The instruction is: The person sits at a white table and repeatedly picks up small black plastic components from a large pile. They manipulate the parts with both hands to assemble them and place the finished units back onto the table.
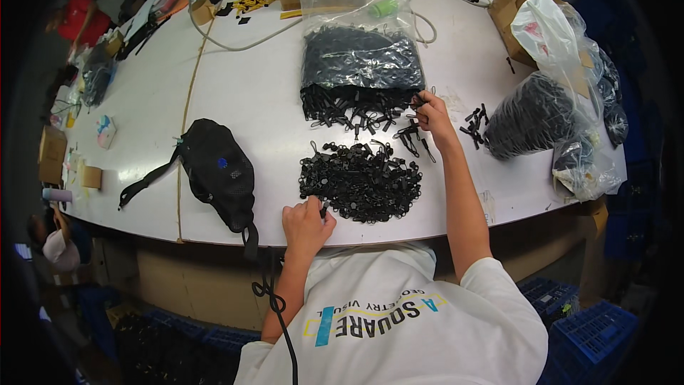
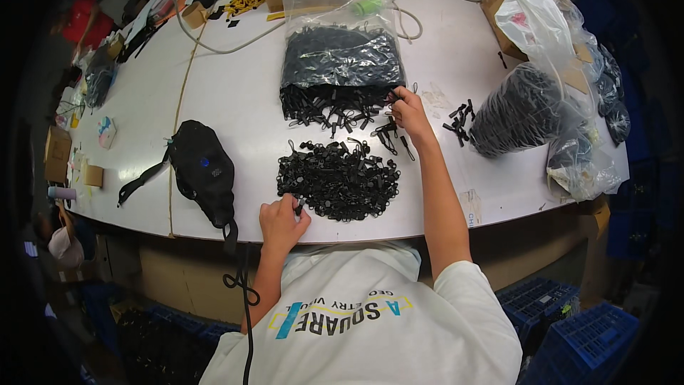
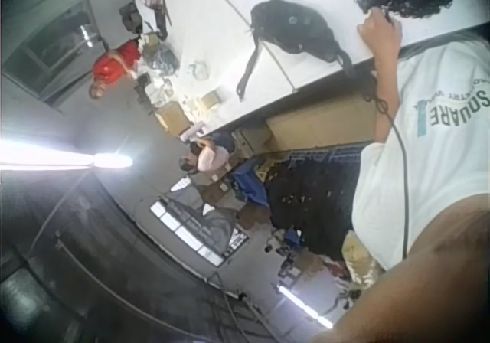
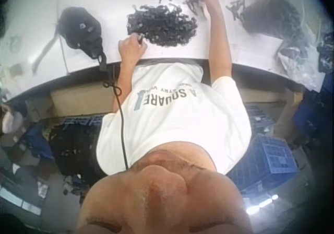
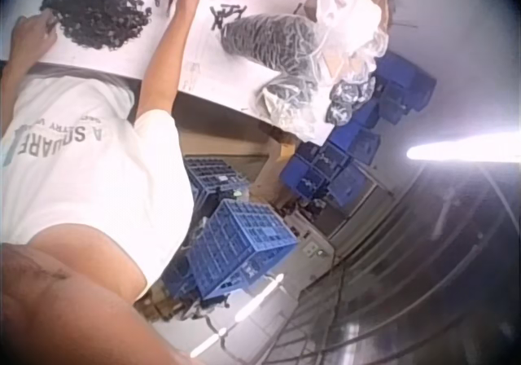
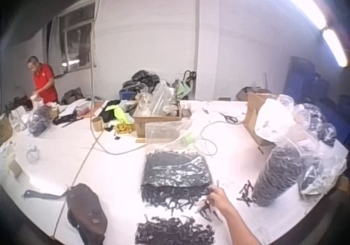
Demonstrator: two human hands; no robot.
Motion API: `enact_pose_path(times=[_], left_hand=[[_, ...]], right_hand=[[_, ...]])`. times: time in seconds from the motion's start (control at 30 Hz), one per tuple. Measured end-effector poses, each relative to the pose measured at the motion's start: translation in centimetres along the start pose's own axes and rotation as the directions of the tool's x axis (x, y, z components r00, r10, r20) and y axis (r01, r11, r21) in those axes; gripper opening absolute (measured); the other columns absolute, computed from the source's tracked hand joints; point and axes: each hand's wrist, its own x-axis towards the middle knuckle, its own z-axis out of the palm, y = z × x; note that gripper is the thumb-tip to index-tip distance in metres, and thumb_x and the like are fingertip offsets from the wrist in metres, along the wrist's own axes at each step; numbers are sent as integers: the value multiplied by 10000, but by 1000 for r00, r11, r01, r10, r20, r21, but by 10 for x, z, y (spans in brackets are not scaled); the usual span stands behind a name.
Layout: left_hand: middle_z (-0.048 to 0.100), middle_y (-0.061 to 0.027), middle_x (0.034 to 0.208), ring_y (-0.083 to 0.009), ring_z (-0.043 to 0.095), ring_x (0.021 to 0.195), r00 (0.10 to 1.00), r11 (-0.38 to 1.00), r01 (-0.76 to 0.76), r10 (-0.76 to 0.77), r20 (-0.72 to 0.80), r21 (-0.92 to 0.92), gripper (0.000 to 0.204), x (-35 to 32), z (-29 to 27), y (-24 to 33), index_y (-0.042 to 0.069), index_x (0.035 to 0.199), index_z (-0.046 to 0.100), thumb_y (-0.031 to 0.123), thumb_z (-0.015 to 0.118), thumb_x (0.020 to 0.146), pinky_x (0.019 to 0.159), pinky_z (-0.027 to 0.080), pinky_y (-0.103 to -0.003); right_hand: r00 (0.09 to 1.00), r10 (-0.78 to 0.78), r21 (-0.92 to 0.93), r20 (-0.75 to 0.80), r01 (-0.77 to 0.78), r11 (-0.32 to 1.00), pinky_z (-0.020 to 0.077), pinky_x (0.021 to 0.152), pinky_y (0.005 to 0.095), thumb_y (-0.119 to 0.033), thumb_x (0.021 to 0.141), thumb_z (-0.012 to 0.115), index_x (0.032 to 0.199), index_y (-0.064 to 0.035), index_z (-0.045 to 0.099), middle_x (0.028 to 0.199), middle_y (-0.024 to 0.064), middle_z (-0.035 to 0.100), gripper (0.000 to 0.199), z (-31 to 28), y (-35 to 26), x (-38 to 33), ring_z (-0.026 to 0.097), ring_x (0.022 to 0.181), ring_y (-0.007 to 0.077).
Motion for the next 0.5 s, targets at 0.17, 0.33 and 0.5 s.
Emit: enact_pose_path(times=[0.17, 0.33, 0.5], left_hand=[[551, -42, 571, -256, 541, 538, 999, 999, 23, -24, 30, 22, 162, -3, 3, -3, 85, 726, 524, 138, 669, 679, 601, 347, -385], [551, -41, 568, -252, 538, 535, 1000, 998, -1, 1, -3, -55, 142, -3, 0, -3, 83, 700, 544, 132, 676, 724, 583, 339, -387], [551, -41, 600, -246, 518, 527, 999, 985, -21, 14, -42, -171, 81, -6, -3, -7, 85, 728, 616, 115, 679, 769, 582, 344, -380]], right_hand=[[1000, -8, -229, -12, 5, 973, 284, 473, 224, -259, 937, 506, 765, -71, 534, 587, -52, 386, 257, 13, -16, -10, 354, 519, 46], [973, -230, -359, -20, 208, 910, 315, 497, 247, -301, 936, 541, 699, -26, 585, 600, -22, 485, 365, 11, -7, -14, 398, 541, 62], [950, -312, -463, -3, 275, 842, 324, 499, 256, -302, 925, 566, 633, 5, 601, 546, -7, 494, 425, 4, 8, -9, 412, 534, 62]])
